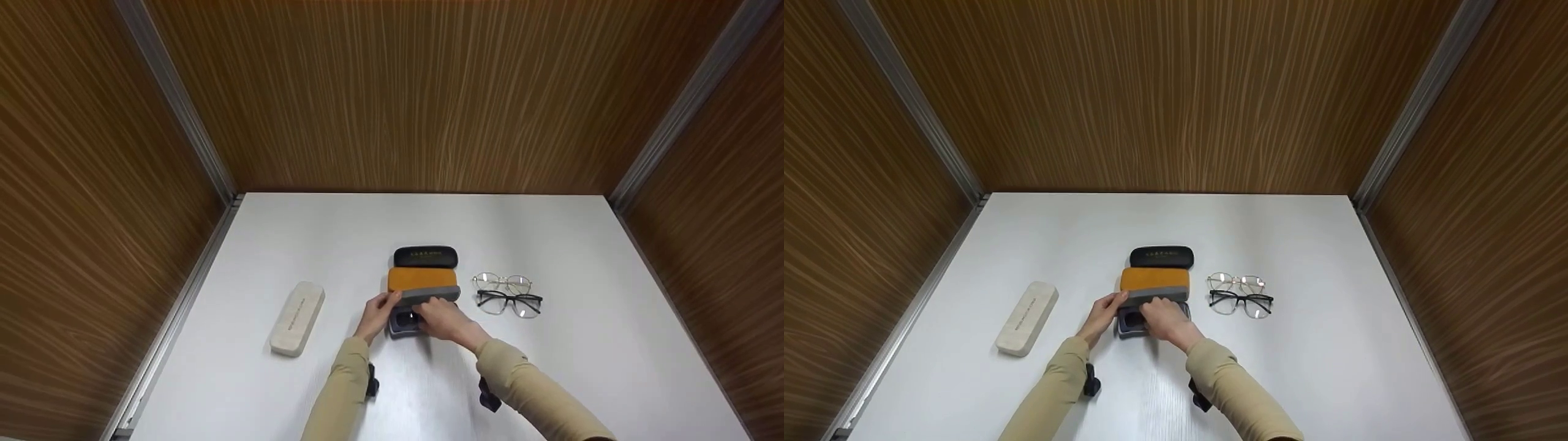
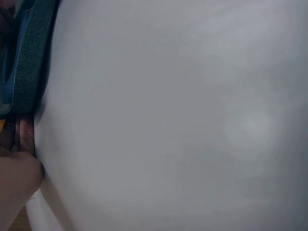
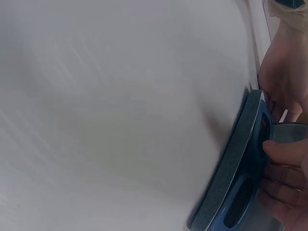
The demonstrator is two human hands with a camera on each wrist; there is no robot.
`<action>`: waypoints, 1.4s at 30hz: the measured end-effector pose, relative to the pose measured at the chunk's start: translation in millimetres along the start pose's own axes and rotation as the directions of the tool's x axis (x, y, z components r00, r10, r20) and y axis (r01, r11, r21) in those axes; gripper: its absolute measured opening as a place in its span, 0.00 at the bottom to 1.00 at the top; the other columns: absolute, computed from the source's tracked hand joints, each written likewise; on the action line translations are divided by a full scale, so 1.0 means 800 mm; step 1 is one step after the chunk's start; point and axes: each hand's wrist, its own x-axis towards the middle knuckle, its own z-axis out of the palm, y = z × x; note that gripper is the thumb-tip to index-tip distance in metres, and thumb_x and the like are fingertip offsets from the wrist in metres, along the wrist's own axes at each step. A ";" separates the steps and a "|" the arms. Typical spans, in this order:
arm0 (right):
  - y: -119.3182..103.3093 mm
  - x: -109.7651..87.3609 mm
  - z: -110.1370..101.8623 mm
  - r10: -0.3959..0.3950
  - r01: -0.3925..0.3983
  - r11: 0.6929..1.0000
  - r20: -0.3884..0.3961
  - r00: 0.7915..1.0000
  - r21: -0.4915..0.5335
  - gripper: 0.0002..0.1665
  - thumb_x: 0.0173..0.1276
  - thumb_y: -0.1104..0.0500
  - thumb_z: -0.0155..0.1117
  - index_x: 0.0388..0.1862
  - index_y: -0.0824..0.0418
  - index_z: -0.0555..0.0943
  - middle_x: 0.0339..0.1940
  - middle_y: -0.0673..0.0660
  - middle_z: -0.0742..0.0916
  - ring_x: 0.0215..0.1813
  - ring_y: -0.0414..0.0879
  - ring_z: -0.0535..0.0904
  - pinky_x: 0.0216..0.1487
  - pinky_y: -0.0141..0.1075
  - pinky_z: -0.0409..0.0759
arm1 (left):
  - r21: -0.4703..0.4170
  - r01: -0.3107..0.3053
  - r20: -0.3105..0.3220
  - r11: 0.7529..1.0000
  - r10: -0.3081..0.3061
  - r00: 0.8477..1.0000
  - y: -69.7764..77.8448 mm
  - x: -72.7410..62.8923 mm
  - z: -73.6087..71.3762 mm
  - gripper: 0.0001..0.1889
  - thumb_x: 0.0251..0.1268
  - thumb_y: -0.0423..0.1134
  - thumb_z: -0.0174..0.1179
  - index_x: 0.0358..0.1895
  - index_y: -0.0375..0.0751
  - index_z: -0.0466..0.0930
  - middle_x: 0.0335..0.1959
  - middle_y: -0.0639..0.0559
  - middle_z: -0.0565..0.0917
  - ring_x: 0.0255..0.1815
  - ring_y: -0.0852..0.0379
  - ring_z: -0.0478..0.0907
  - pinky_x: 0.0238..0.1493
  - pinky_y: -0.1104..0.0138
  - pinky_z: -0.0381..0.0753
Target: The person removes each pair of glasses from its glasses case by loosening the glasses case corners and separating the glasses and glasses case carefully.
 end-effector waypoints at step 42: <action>-0.010 0.012 0.015 0.109 -0.141 0.968 -0.157 0.982 -0.208 0.03 0.57 0.70 0.70 0.28 0.64 0.84 0.27 0.64 0.87 0.31 0.60 0.84 0.30 0.53 0.83 | 0.018 -0.015 -0.001 1.000 0.015 1.000 -0.003 0.002 -0.001 0.26 0.71 0.61 0.56 0.52 0.40 0.84 0.52 0.45 0.85 0.54 0.54 0.78 0.64 0.60 0.75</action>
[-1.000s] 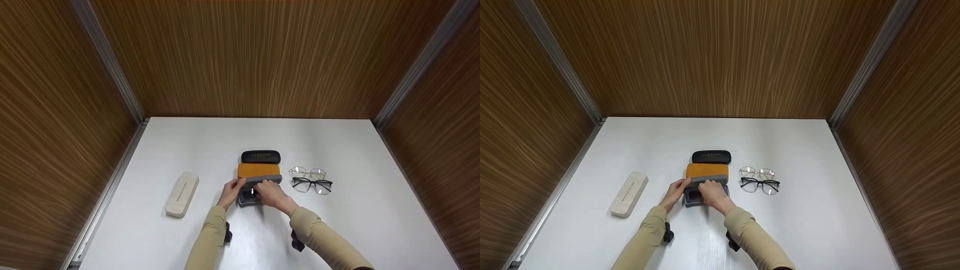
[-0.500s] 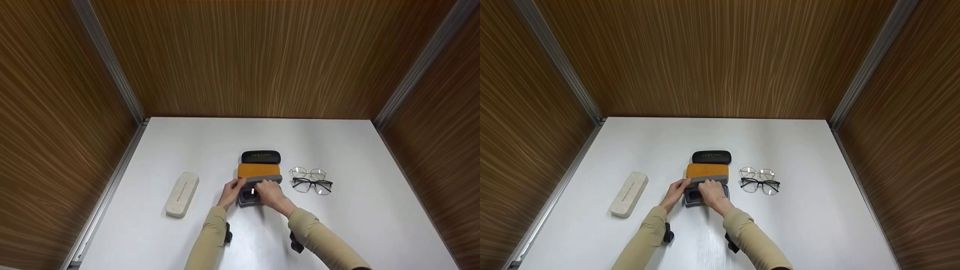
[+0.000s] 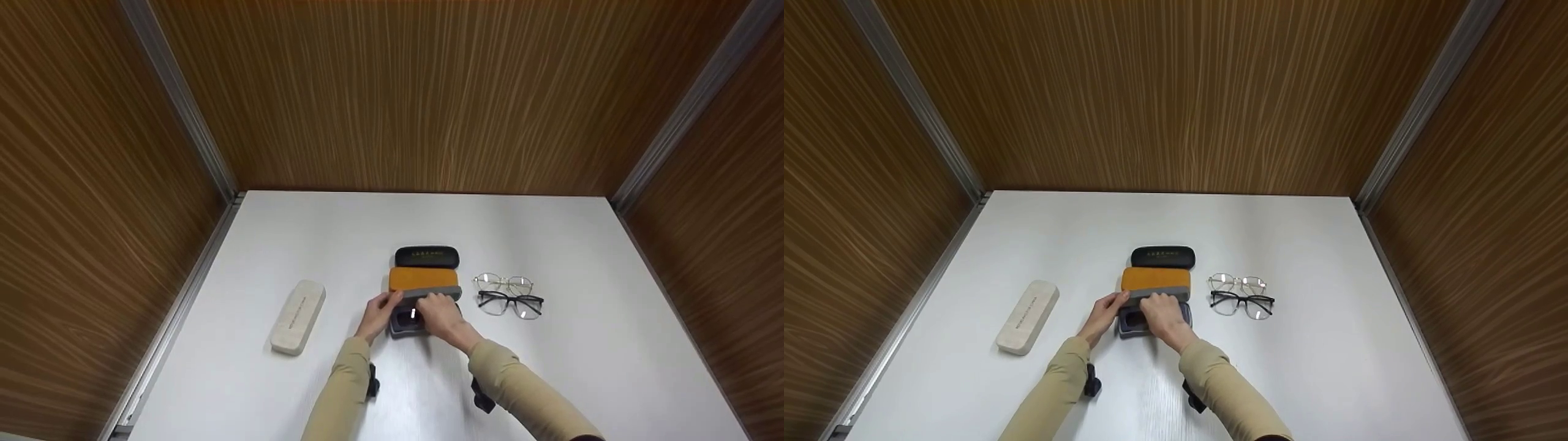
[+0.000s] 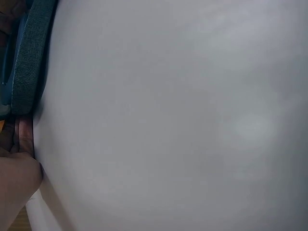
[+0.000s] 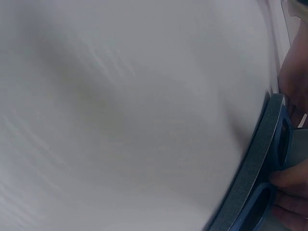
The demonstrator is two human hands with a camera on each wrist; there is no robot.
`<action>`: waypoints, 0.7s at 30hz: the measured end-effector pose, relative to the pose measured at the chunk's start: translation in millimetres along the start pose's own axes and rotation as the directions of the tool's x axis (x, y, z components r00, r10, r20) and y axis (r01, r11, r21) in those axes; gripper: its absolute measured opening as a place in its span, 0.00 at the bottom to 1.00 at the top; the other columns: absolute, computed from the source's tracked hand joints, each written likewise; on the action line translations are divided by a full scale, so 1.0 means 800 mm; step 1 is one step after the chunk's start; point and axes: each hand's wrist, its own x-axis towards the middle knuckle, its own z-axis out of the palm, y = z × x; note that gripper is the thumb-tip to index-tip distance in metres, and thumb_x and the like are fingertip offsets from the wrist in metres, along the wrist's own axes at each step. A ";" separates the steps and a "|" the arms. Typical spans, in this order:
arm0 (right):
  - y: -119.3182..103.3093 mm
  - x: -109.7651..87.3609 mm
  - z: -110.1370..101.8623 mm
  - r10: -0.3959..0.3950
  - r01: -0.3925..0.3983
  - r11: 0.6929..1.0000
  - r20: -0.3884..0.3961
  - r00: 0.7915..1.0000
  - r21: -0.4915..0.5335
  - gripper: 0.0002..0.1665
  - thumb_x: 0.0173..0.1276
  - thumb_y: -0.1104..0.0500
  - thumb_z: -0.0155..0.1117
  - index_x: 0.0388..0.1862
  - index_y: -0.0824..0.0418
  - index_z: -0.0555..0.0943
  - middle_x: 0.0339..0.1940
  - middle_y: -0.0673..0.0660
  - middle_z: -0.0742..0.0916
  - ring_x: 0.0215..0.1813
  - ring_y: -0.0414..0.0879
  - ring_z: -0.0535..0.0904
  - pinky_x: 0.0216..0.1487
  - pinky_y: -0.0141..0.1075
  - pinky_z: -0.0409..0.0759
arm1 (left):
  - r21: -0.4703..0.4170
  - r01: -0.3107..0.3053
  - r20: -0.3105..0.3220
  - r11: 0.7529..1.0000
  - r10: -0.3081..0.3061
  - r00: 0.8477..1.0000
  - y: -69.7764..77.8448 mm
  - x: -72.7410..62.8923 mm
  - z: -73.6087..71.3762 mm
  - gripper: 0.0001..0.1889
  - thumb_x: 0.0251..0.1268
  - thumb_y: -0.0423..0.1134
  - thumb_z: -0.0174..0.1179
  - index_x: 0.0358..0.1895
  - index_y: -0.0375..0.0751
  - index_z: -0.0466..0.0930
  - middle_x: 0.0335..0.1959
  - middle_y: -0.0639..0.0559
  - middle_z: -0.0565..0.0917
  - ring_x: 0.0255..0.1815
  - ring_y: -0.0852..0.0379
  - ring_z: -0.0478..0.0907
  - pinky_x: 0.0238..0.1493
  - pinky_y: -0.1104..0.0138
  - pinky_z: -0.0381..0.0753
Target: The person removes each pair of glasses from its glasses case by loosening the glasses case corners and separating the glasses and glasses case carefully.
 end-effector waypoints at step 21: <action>0.006 0.000 0.004 -0.024 0.026 0.998 -0.037 0.999 0.050 0.05 0.62 0.69 0.66 0.27 0.63 0.84 0.27 0.63 0.87 0.29 0.61 0.83 0.26 0.53 0.81 | -0.013 0.003 -0.003 1.000 -0.003 1.000 0.023 -0.015 0.000 0.21 0.76 0.48 0.54 0.54 0.32 0.82 0.53 0.39 0.84 0.54 0.51 0.78 0.63 0.58 0.76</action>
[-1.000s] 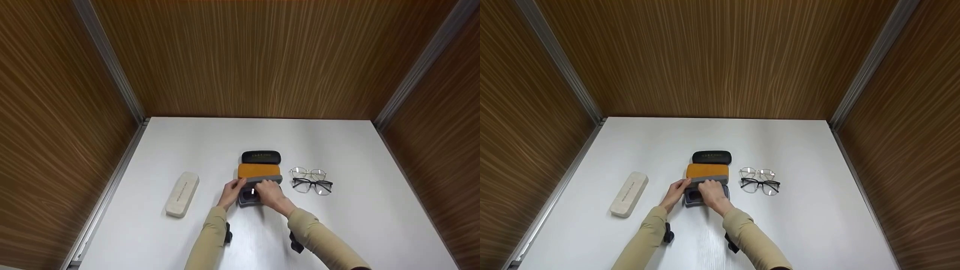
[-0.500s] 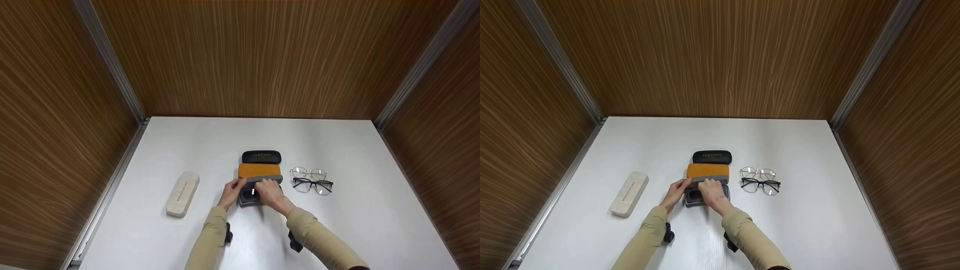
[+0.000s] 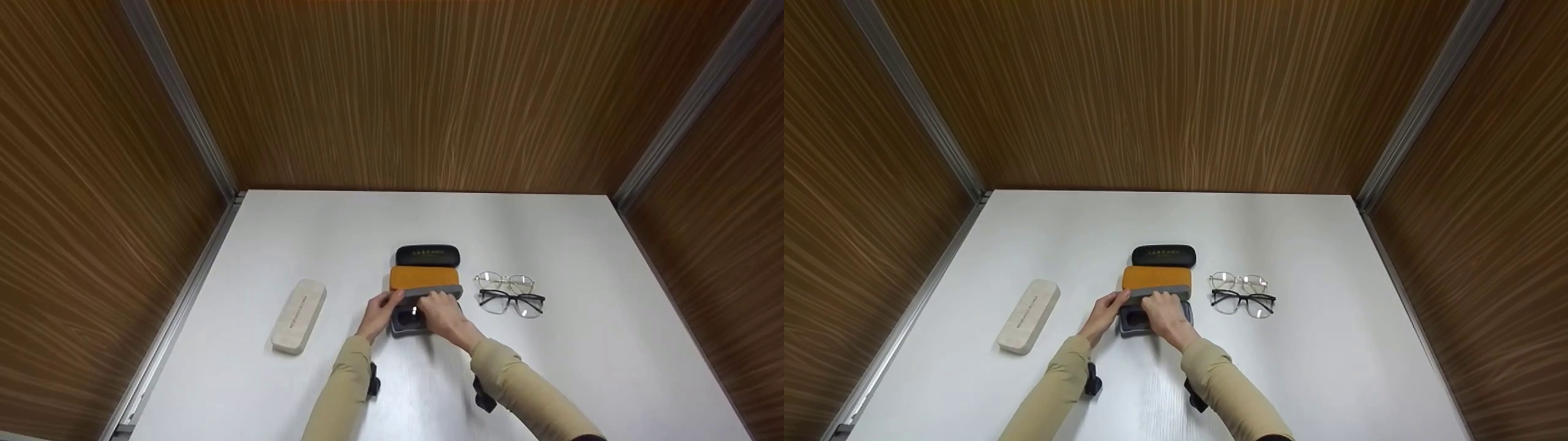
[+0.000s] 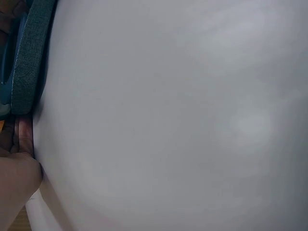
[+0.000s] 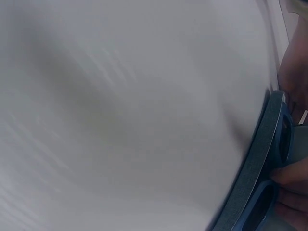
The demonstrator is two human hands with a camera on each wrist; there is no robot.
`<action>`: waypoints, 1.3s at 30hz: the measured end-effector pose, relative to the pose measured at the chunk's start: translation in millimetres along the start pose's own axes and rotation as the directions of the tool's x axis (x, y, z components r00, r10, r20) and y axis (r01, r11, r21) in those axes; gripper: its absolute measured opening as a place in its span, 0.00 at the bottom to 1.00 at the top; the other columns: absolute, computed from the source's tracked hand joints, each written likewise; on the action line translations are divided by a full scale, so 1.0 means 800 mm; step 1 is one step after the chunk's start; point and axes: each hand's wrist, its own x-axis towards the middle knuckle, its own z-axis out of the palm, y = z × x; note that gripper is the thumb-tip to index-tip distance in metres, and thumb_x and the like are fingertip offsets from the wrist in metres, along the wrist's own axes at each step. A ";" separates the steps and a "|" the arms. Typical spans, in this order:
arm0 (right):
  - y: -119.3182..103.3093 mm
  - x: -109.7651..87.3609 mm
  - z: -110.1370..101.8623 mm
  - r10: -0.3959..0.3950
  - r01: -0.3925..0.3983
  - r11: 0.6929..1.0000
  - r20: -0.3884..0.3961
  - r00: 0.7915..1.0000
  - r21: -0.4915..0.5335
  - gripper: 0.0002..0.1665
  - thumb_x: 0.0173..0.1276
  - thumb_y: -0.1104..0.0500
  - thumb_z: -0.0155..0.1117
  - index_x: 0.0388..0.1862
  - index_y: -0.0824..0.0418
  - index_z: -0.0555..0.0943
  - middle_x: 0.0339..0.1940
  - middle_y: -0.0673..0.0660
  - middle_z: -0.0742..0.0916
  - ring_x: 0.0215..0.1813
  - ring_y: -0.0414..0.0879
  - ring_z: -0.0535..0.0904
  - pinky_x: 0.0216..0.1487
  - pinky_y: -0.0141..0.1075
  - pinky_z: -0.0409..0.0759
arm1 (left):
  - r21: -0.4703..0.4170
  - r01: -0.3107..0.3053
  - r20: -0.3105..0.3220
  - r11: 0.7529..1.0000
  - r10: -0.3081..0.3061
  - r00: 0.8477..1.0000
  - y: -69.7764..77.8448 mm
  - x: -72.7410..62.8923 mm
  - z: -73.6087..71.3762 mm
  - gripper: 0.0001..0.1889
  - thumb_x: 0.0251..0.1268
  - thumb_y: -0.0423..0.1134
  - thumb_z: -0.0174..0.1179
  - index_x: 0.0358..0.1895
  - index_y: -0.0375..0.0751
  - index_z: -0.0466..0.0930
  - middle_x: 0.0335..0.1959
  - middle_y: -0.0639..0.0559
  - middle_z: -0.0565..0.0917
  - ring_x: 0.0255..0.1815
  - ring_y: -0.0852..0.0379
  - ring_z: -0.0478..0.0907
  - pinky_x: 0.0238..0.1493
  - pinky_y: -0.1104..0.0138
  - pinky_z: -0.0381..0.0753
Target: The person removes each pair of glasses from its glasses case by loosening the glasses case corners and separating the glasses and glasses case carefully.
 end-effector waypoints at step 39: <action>0.008 -0.031 -0.025 -0.088 0.096 0.995 -0.187 0.978 0.034 0.10 0.56 0.70 0.72 0.33 0.60 0.81 0.32 0.60 0.88 0.33 0.61 0.86 0.27 0.53 0.83 | 0.008 0.000 0.000 1.000 0.000 1.000 -0.022 0.012 0.000 0.24 0.73 0.58 0.56 0.51 0.38 0.83 0.50 0.46 0.83 0.50 0.57 0.75 0.60 0.61 0.75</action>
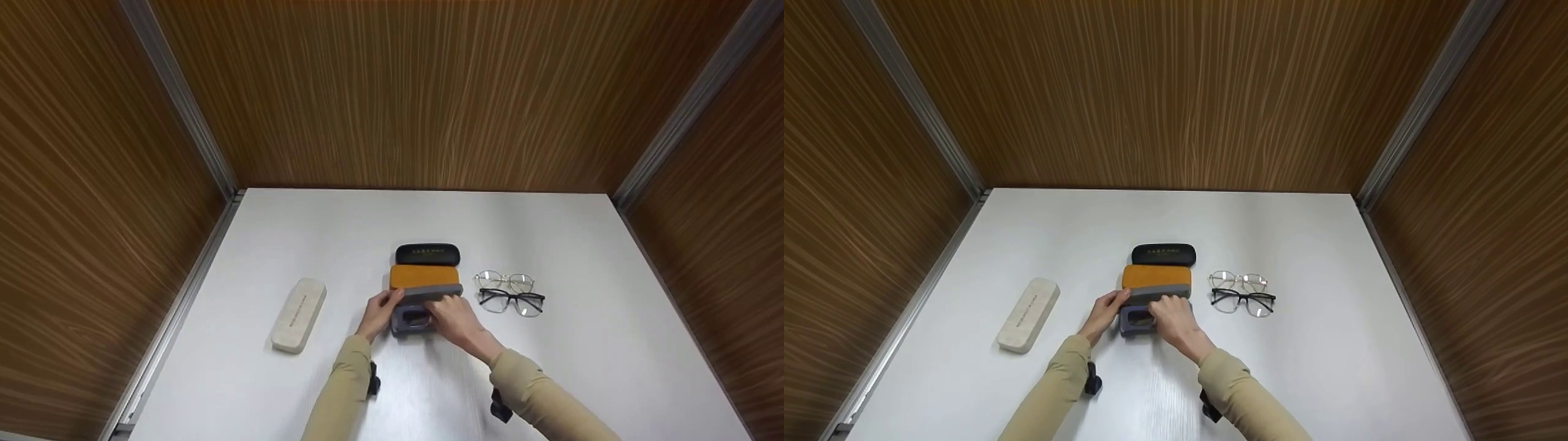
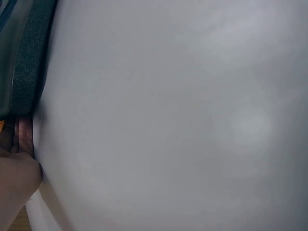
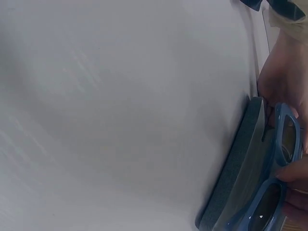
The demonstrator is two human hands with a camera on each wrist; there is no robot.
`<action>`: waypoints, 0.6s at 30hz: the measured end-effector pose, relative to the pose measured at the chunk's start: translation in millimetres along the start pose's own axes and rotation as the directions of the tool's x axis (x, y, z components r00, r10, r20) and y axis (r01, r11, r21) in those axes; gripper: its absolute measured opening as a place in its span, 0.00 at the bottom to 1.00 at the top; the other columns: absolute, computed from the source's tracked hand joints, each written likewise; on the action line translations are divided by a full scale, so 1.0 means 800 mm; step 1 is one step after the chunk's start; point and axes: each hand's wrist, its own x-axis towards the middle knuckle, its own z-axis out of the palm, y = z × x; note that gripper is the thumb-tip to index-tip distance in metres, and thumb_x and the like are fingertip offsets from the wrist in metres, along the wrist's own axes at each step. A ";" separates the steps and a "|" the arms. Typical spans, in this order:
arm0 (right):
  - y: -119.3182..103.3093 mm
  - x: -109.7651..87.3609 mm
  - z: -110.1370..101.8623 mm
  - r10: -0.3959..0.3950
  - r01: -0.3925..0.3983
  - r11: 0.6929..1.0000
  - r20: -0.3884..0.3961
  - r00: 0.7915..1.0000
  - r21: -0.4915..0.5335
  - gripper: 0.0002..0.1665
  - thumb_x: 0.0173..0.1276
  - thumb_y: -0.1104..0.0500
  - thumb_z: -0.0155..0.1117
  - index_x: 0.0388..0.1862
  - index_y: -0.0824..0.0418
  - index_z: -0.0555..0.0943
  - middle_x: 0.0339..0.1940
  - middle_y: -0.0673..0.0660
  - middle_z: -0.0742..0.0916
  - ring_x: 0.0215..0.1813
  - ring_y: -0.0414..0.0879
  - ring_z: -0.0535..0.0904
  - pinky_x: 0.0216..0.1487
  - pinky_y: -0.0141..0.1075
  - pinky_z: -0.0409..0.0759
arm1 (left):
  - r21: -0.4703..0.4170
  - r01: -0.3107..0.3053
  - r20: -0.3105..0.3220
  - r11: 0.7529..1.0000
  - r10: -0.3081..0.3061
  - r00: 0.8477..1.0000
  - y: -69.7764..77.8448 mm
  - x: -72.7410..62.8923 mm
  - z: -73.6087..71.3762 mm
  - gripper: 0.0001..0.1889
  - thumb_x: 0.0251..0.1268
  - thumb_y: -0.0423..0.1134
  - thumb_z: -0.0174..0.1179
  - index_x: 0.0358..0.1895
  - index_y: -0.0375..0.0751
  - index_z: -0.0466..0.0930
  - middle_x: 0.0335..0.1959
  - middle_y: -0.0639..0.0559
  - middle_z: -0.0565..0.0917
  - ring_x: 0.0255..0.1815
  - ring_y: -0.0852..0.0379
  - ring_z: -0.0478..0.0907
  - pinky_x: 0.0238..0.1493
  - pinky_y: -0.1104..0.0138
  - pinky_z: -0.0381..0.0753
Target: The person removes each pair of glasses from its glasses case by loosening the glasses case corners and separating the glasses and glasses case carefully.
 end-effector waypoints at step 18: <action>0.023 -0.018 -0.026 0.033 -0.032 0.999 -0.056 0.998 0.019 0.11 0.60 0.70 0.67 0.31 0.58 0.76 0.23 0.58 0.86 0.19 0.56 0.80 0.16 0.48 0.75 | 0.002 0.010 0.023 1.000 -0.010 1.000 0.000 0.001 -0.002 0.30 0.71 0.62 0.56 0.58 0.38 0.81 0.56 0.43 0.83 0.58 0.51 0.77 0.67 0.55 0.75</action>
